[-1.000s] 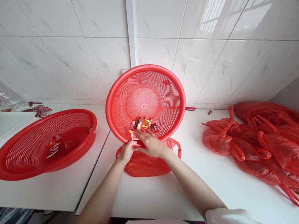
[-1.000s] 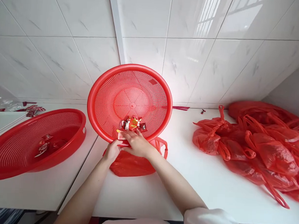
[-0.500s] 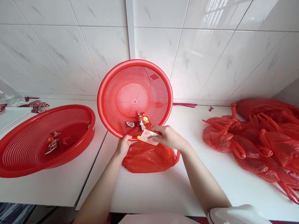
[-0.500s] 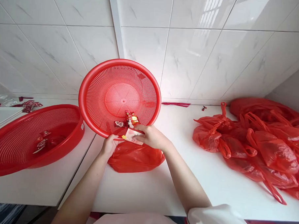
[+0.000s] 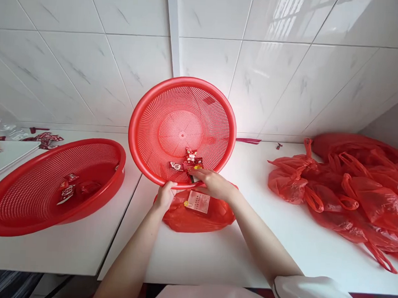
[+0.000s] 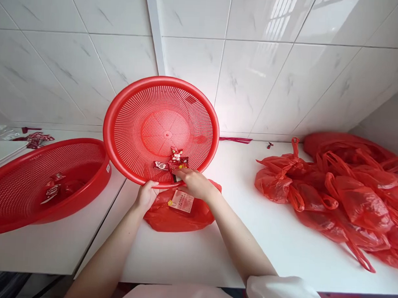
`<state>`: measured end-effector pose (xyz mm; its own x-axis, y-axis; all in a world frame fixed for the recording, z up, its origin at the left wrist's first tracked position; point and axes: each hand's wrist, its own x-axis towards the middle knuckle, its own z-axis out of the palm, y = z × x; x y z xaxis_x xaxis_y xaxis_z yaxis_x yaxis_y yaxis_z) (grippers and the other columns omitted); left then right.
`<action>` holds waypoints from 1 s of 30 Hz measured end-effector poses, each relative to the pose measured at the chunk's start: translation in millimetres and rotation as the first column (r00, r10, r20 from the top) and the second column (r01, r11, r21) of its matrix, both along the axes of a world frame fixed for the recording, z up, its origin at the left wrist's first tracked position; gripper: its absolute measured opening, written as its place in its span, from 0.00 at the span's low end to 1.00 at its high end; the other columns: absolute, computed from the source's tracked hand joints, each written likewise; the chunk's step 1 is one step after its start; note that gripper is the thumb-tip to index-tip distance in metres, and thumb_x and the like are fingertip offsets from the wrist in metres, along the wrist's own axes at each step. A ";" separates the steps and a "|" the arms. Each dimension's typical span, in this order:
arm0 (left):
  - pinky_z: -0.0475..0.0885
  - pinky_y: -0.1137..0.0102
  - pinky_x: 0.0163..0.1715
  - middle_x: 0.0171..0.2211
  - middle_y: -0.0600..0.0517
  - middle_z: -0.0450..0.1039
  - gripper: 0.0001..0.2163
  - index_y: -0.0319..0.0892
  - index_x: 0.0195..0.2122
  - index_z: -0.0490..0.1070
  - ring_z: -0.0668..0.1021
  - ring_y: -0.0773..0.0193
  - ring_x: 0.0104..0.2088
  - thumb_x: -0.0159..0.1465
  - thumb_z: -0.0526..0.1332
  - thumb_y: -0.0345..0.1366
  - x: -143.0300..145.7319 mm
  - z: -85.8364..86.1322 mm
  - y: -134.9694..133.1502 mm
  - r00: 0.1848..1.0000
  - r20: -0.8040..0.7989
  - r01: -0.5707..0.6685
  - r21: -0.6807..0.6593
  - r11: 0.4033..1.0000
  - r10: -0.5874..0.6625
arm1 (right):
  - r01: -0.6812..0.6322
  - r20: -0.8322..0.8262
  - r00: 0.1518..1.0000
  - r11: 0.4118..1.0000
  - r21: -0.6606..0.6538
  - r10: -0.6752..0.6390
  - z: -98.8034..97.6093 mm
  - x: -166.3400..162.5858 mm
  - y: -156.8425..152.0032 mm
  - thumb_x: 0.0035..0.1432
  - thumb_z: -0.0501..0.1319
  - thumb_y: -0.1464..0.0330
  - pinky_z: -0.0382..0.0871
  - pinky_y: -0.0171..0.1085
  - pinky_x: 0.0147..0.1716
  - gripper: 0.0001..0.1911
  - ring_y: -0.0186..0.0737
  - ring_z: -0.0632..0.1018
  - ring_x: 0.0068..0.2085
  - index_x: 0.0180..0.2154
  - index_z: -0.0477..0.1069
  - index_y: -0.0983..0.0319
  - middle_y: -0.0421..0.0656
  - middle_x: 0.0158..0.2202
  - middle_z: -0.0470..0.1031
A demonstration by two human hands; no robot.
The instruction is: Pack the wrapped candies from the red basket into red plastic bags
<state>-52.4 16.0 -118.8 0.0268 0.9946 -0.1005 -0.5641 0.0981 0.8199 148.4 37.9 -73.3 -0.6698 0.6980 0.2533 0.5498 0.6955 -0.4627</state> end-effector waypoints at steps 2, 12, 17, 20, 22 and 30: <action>0.74 0.57 0.45 0.39 0.48 0.78 0.10 0.39 0.35 0.73 0.78 0.50 0.46 0.50 0.60 0.30 -2.7 -0.4 1.6 1.000 0.005 0.001 -0.006 1.000 0.000 | 0.013 -0.064 0.998 0.999 -0.032 -0.015 7.0 2.6 -3.3 0.62 0.56 0.72 0.69 0.40 0.45 0.22 0.41 0.77 0.46 0.57 0.66 0.57 0.46 0.49 0.76; 0.75 0.60 0.41 0.36 0.46 0.80 0.12 0.37 0.35 0.76 0.80 0.50 0.43 0.49 0.60 0.32 -2.8 -1.2 1.8 0.999 -0.041 -0.022 -0.066 0.998 0.019 | -0.009 -0.124 0.992 0.988 -0.156 -0.011 32.6 16.3 -17.4 0.67 0.50 0.60 0.63 0.33 0.26 0.18 0.32 0.69 0.24 0.32 0.71 0.60 0.38 0.25 0.72; 0.75 0.58 0.43 0.38 0.45 0.80 0.14 0.36 0.37 0.76 0.79 0.49 0.43 0.49 0.60 0.32 -2.9 2.7 1.6 0.999 -0.036 0.006 -0.061 0.998 -0.008 | 0.118 -0.103 0.986 0.988 -0.098 -0.128 28.7 6.6 -17.6 0.69 0.44 0.58 0.70 0.39 0.38 0.21 0.40 0.78 0.38 0.47 0.71 0.58 0.44 0.40 0.78; 0.74 0.58 0.44 0.41 0.46 0.79 0.17 0.37 0.41 0.75 0.78 0.49 0.46 0.50 0.60 0.31 -3.1 3.8 0.3 1.000 -0.019 -0.005 -0.034 0.999 0.005 | 0.187 -0.155 0.970 0.982 -0.021 -0.188 23.5 4.3 -12.4 0.69 0.45 0.61 0.68 0.43 0.50 0.20 0.44 0.75 0.51 0.55 0.67 0.59 0.48 0.52 0.74; 0.74 0.58 0.45 0.41 0.47 0.79 0.16 0.38 0.41 0.75 0.78 0.49 0.47 0.50 0.60 0.30 -2.6 2.7 -1.1 1.000 -0.019 -0.007 -0.018 1.000 0.007 | 0.212 -0.159 0.966 0.977 0.026 -0.205 15.4 3.1 -6.5 0.69 0.45 0.63 0.65 0.44 0.55 0.20 0.44 0.72 0.56 0.55 0.67 0.60 0.50 0.56 0.70; 0.73 0.57 0.46 0.39 0.48 0.79 0.10 0.41 0.34 0.76 0.78 0.48 0.48 0.51 0.60 0.31 3.6 -0.2 -5.7 0.999 -0.032 0.026 -0.025 0.999 -0.027 | 0.176 0.052 0.982 0.981 0.079 -0.180 -11.0 -1.7 2.8 0.61 0.58 0.56 0.49 0.61 0.61 0.32 0.54 0.65 0.62 0.62 0.59 0.64 0.56 0.61 0.64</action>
